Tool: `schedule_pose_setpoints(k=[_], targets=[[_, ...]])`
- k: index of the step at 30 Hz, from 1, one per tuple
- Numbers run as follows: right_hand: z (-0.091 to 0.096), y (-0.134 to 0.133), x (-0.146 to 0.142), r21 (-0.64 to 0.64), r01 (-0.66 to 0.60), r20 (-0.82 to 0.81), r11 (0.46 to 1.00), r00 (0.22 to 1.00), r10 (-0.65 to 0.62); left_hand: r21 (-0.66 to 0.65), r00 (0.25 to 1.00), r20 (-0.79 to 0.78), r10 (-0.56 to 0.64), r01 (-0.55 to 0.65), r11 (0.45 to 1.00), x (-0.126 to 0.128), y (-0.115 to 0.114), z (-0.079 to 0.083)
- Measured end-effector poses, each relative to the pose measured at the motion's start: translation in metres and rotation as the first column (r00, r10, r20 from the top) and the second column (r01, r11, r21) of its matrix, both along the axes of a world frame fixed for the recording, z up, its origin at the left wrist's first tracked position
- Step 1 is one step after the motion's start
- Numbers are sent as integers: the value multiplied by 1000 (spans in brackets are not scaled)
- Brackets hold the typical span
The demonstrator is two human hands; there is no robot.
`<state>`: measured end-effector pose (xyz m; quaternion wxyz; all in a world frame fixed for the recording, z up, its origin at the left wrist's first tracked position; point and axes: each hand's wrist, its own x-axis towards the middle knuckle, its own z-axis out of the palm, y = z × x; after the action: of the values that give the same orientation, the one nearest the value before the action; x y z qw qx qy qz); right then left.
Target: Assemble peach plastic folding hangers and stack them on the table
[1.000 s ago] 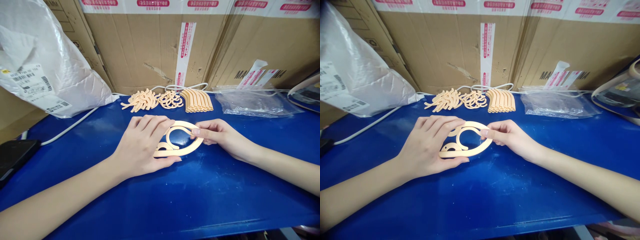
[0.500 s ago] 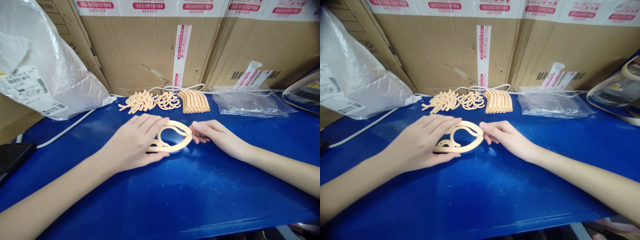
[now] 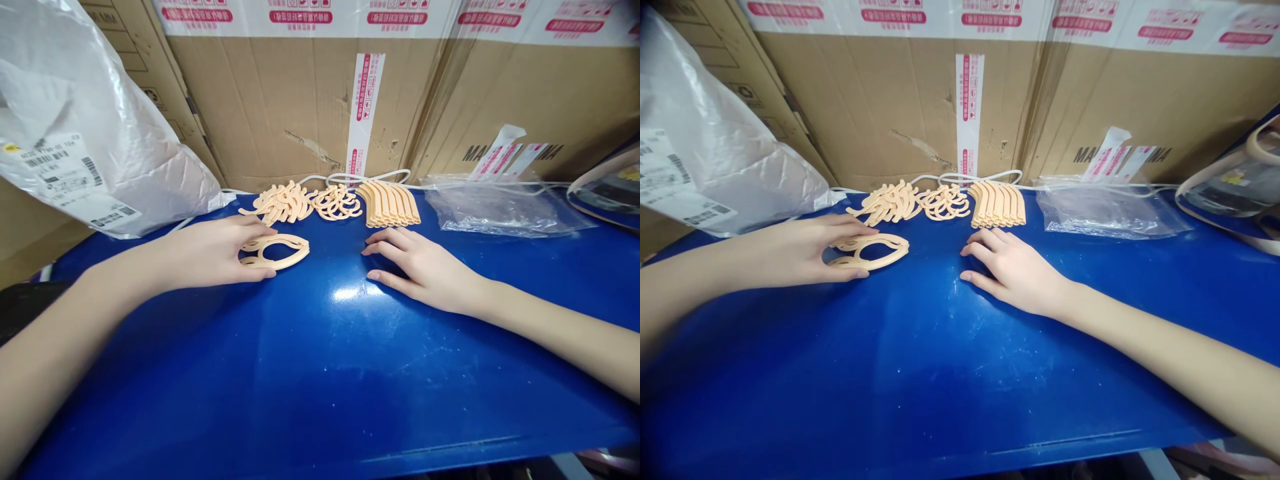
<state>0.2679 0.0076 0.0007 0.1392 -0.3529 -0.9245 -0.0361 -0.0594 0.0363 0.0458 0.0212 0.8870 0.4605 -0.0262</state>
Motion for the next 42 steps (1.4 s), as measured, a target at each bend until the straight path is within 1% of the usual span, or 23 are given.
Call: schedule_pose_setpoints(k=[3, 5, 10, 16, 20, 25, 30, 33, 35, 37, 40, 42], targets=[[0, 0, 0, 14, -9, 1, 1000, 1000, 9, -59, 1000, 22, 10, -9, 998, -4, 0, 1], [-1, 0, 0, 21, -14, 1, 1000, 1000, 14, -69, 999, 35, -1, 3, 998, -7, 0, 1], [-1, -1, -1, 31, -10, 9, 999, 1000, 10, -51, 999, 46, -27, 29, 998, -12, 3, -4], [-1, -1, -1, 33, -7, 21, 999, 1000, 6, -36, 999, 16, 40, -39, 999, -14, 5, -6], [-1, -1, -1, 33, -4, 26, 999, 1000, 3, -45, 999, 12, 47, -46, 998, -14, 5, -6], [-1, -1, -1, 31, -2, 32, 1000, 999, 1, -23, 998, -1, 62, -62, 998, -13, 5, -8], [-2, -1, -1, 33, 0, 40, 999, 999, -1, 6, 1000, 25, -7, 6, 1000, -17, 7, -11], [-1, 0, -1, 34, -10, 42, 999, 999, 9, 16, 998, 59, -19, 18, 1000, -19, 6, -12], [-1, 0, 0, 33, -13, 37, 999, 999, 12, 34, 996, 82, -39, 37, 999, -15, 4, -10], [0, 1, 0, 31, -13, 35, 999, 999, 12, 74, 991, 111, -80, 72, 995, -5, -1, -9], [0, 1, 0, 27, -18, 35, 999, 999, 17, 139, 969, 222, -111, 81, 987, 18, -14, -12], [0, 2, 1, 27, -18, 35, 999, 999, 18, 181, 947, 270, -177, 130, 975, 35, -25, -18]])
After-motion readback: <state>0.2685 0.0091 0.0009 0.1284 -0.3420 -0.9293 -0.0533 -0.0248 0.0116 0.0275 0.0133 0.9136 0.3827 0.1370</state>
